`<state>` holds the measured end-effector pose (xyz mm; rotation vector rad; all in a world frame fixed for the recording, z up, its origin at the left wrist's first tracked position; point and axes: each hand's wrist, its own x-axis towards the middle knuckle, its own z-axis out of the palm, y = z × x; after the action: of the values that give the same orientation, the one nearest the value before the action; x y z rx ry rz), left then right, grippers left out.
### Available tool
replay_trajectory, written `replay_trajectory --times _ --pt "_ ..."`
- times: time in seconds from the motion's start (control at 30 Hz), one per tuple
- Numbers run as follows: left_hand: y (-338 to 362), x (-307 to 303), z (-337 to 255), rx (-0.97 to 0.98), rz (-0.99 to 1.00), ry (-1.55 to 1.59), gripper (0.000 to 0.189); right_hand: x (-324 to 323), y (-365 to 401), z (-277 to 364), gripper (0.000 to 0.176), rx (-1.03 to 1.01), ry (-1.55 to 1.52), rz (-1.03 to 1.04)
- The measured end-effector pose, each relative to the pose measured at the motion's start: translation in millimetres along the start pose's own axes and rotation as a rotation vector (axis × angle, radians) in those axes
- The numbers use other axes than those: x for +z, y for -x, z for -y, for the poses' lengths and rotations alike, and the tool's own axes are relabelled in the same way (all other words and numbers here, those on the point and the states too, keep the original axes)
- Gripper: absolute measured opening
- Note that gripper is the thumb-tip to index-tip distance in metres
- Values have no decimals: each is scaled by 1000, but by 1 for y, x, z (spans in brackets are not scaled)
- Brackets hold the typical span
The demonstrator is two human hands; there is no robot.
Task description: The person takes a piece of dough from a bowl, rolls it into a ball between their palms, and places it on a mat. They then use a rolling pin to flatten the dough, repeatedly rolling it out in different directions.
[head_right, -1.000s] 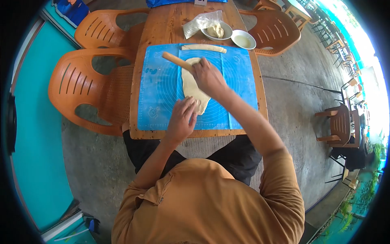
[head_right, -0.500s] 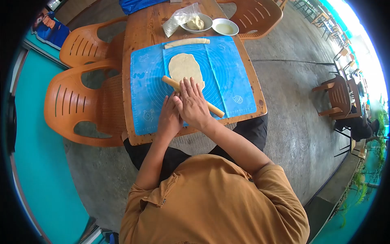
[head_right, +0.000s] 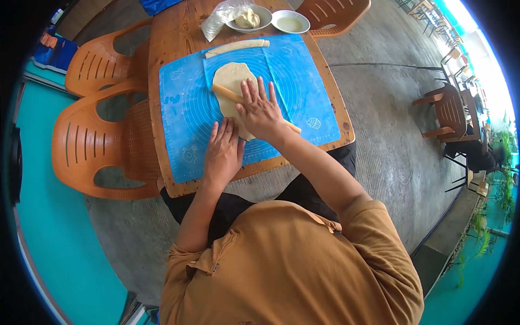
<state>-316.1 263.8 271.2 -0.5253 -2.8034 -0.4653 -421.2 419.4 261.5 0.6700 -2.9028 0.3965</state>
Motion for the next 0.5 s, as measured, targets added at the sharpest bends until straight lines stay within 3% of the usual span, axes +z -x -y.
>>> replay_trajectory --times 0.3,0.5 --pt "1 -4 0 -10 20 -13 47 -8 -34 -51 69 130 80 34" --pt "-8 -11 5 -45 95 73 45 -14 -12 -10 72 23 24 -8"
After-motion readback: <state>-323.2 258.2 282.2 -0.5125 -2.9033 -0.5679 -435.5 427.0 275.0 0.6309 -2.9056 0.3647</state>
